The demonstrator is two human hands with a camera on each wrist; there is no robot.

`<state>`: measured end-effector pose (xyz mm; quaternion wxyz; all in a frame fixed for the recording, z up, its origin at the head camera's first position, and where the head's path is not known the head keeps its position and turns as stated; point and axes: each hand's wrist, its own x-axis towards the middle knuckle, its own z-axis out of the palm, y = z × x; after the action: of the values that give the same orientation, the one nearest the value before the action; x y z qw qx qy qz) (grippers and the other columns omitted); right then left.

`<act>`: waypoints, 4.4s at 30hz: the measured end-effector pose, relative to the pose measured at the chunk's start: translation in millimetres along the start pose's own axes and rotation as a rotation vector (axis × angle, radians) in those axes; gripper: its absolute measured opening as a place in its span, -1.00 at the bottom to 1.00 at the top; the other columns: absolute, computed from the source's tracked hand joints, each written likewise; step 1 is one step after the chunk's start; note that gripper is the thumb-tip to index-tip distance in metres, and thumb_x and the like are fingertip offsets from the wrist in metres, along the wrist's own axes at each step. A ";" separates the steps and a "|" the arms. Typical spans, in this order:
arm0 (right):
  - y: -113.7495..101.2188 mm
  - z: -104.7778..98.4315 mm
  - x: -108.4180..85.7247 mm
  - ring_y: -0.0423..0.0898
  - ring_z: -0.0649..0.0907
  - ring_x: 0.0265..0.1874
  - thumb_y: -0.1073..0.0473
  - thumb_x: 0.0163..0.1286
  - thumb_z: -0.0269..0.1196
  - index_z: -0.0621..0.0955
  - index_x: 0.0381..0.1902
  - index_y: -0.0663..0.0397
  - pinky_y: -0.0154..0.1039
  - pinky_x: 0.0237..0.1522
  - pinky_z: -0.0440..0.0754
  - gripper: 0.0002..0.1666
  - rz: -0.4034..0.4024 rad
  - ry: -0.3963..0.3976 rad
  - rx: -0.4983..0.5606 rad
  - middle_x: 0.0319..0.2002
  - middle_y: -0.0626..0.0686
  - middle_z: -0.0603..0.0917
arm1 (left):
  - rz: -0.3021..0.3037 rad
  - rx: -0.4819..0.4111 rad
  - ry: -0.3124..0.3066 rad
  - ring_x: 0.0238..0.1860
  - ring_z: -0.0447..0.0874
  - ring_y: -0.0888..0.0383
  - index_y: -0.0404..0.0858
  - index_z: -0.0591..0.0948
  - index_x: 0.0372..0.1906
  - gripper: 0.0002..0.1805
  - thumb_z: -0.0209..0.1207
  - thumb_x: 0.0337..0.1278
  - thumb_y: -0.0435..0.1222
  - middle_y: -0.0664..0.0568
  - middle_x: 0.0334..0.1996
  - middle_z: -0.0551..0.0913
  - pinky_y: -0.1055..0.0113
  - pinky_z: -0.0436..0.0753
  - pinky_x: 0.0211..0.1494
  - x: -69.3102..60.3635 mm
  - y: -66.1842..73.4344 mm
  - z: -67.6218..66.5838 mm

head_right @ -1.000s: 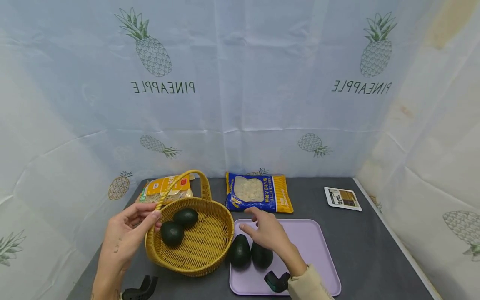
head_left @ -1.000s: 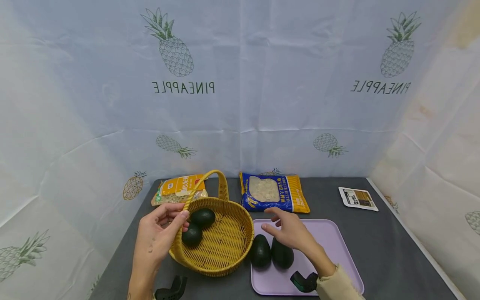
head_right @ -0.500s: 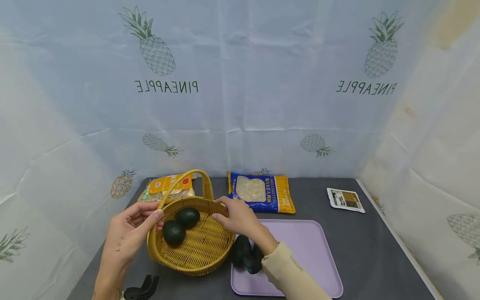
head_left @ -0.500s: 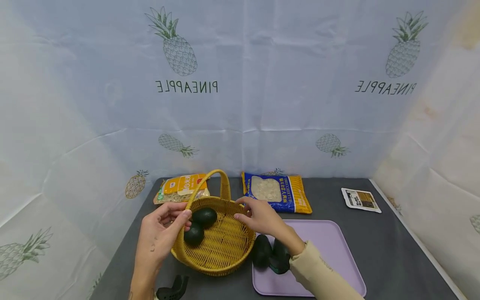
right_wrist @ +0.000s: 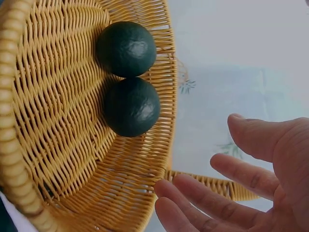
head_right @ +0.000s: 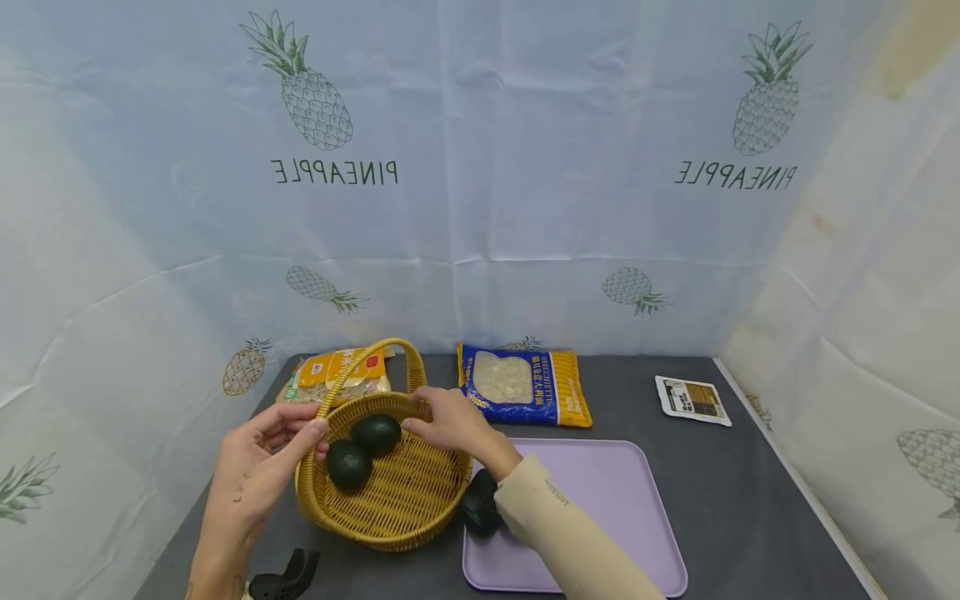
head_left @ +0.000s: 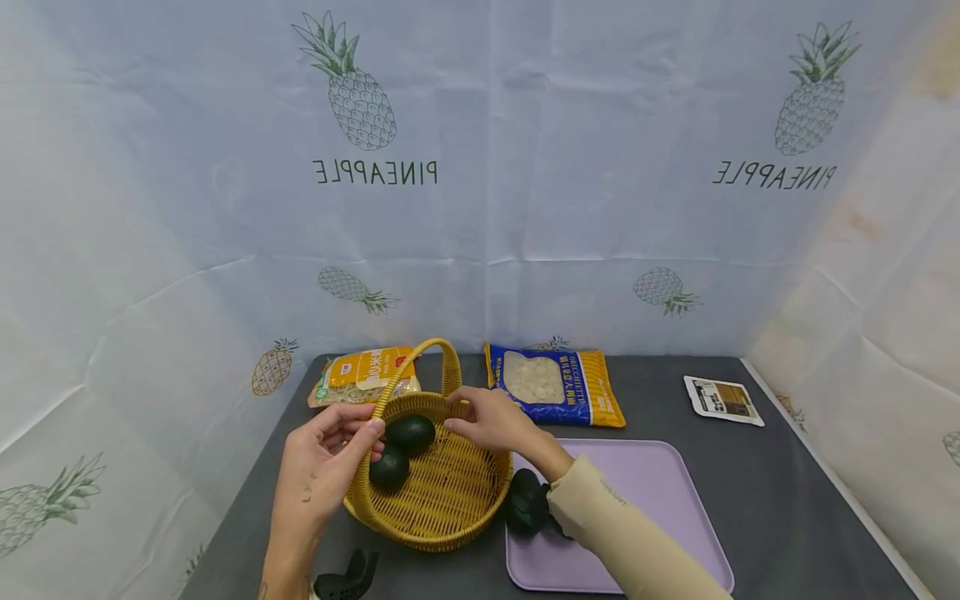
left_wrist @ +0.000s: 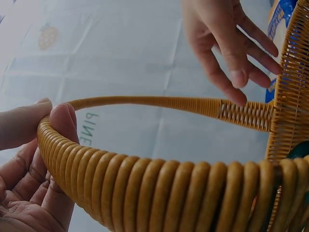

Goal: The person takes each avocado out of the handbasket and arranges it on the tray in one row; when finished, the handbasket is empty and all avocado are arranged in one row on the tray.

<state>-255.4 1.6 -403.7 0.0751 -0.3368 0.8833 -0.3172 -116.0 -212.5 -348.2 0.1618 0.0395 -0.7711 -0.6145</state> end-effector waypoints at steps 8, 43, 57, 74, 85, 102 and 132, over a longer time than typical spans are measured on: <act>-4.4 9.5 20.8 -0.22 0.64 -0.45 -0.03 0.47 0.29 0.60 0.26 0.06 -0.34 -0.42 0.61 -0.50 0.007 -0.031 -0.008 -0.25 0.01 0.75 | -0.015 -0.001 -0.003 -0.40 0.75 0.11 -0.39 0.67 0.02 -0.72 0.33 0.29 -0.33 0.02 -0.33 0.77 0.29 0.81 -0.28 1.2 -0.5 0.9; -5.9 61.1 61.9 -0.08 0.68 0.05 0.11 0.39 0.38 0.56 0.30 -0.12 -0.24 0.06 0.68 -0.46 -0.016 -0.126 -0.180 0.16 0.01 0.67 | -0.023 -0.003 -0.003 -0.40 0.76 0.09 -0.38 0.67 0.02 -0.73 0.32 0.29 -0.34 -0.01 -0.32 0.76 0.27 0.81 -0.28 1.2 1.4 -0.5; -10.7 69.8 68.6 -0.12 0.64 -0.11 0.08 0.39 0.38 0.54 0.28 -0.17 -0.27 -0.17 0.64 -0.48 0.018 -0.165 -0.216 0.05 0.01 0.64 | -0.035 -0.019 -0.007 -0.38 0.76 0.07 -0.37 0.67 0.04 -0.73 0.32 0.29 -0.36 0.01 -0.31 0.76 0.30 0.80 -0.28 1.0 -0.8 -0.5; -8.4 78.0 74.5 -0.14 0.58 -0.29 0.13 0.35 0.41 0.49 0.17 -0.02 -0.31 -0.36 0.54 -0.51 0.007 -0.137 -0.159 -0.07 0.07 0.63 | -0.033 -0.018 -0.008 -0.37 0.76 0.04 -0.38 0.67 0.02 -0.74 0.31 0.30 -0.36 0.02 -0.32 0.76 0.29 0.81 -0.27 2.4 -0.4 -0.9; -7.2 79.7 77.0 -0.12 0.62 -0.16 0.11 0.35 0.42 0.50 0.26 -0.17 -0.29 -0.22 0.62 -0.44 0.016 -0.183 -0.181 0.00 0.04 0.62 | -0.039 -0.016 -0.010 -0.38 0.76 0.03 -0.41 0.66 0.02 -0.74 0.31 0.30 -0.37 0.03 -0.33 0.77 0.28 0.81 -0.27 1.5 1.2 -0.6; -6.4 81.2 76.4 -0.01 0.60 -0.19 0.04 0.26 0.48 0.45 0.38 -0.34 -0.18 -0.29 0.61 -0.25 0.097 -0.218 -0.198 0.11 0.13 0.51 | -0.045 -0.018 -0.005 -0.38 0.75 0.05 -0.39 0.67 0.01 -0.75 0.32 0.29 -0.37 -0.02 -0.33 0.75 0.29 0.81 -0.29 1.8 1.4 -0.7; -4.1 79.6 72.5 -0.17 0.59 -0.34 0.10 0.23 0.50 0.49 0.34 -0.18 -0.34 -0.39 0.57 -0.26 0.032 -0.186 -0.133 -0.10 0.04 0.66 | -0.019 -0.015 -0.001 -0.41 0.75 0.10 -0.39 0.67 0.01 -0.75 0.31 0.29 -0.38 0.00 -0.34 0.75 0.29 0.80 -0.30 1.1 1.0 0.3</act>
<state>-280.8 -88.0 -458.0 0.1394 -0.3550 0.8968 -0.2242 -116.9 -212.2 -347.0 0.1561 0.0452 -0.7662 -0.6217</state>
